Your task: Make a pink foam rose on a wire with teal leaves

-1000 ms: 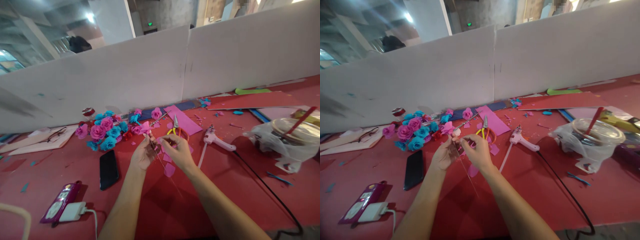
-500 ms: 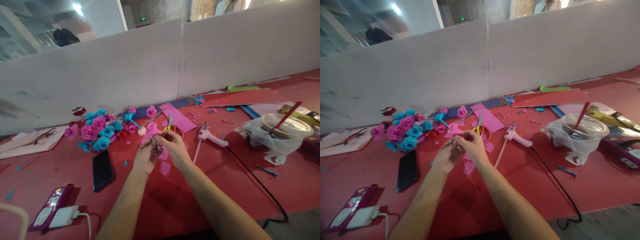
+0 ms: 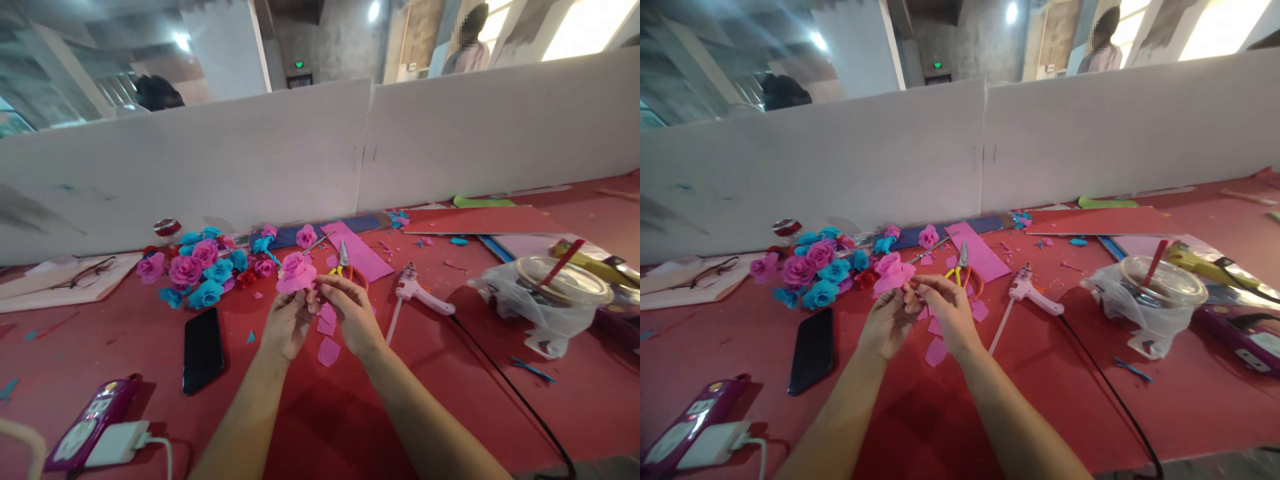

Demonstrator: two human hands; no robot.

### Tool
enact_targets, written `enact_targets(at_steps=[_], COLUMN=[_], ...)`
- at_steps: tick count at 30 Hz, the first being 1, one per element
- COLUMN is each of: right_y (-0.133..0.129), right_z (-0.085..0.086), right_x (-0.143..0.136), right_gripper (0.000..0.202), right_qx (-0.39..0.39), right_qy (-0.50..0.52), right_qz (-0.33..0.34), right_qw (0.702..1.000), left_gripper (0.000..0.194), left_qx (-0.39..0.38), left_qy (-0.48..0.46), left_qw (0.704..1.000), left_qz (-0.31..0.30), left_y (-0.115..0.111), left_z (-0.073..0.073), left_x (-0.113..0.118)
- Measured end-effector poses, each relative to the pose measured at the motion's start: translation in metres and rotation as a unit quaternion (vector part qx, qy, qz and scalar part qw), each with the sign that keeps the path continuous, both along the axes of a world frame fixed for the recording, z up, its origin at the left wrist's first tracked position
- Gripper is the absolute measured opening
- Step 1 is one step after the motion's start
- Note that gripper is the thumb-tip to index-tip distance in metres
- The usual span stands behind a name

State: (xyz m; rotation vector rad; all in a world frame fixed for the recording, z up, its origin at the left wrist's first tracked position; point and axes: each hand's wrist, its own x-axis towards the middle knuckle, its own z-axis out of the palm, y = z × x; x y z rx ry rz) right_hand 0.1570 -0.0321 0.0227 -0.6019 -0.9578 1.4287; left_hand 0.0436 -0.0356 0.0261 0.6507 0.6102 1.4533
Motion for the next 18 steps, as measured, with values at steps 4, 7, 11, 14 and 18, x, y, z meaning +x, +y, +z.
enact_targets(at_steps=[4,7,11,14,18], right_y=[0.001,0.003,0.004,0.005,0.006], right_z=[-0.002,-0.006,-0.011,-0.014,-0.018], right_x=[0.002,0.001,0.001,0.001,-0.002], right_gripper=[0.013,0.011,0.013,0.013,0.012], right_qx=[-0.027,-0.037,-0.042,-0.036,-0.046], right_qy=[-0.018,-0.031,-0.073,-0.103,-0.123], right_qz=[-0.056,-0.056,-0.081,-0.100,-0.095], right_qw=[0.998,0.997,0.993,0.989,0.987], left_gripper=[0.019,0.024,0.024,0.016,0.003], left_qx=[0.076,0.091,0.133,0.149,0.152], left_qy=[0.013,0.014,0.050,0.103,0.241], left_qw=[0.990,0.980,0.943,0.912,0.884], left_qz=[0.121,0.177,0.302,0.368,0.371], left_y=[0.003,0.006,0.009,0.013,0.026], left_z=[0.009,0.015,0.017,0.006,-0.022], left_x=[-0.011,-0.019,-0.027,-0.035,-0.048])
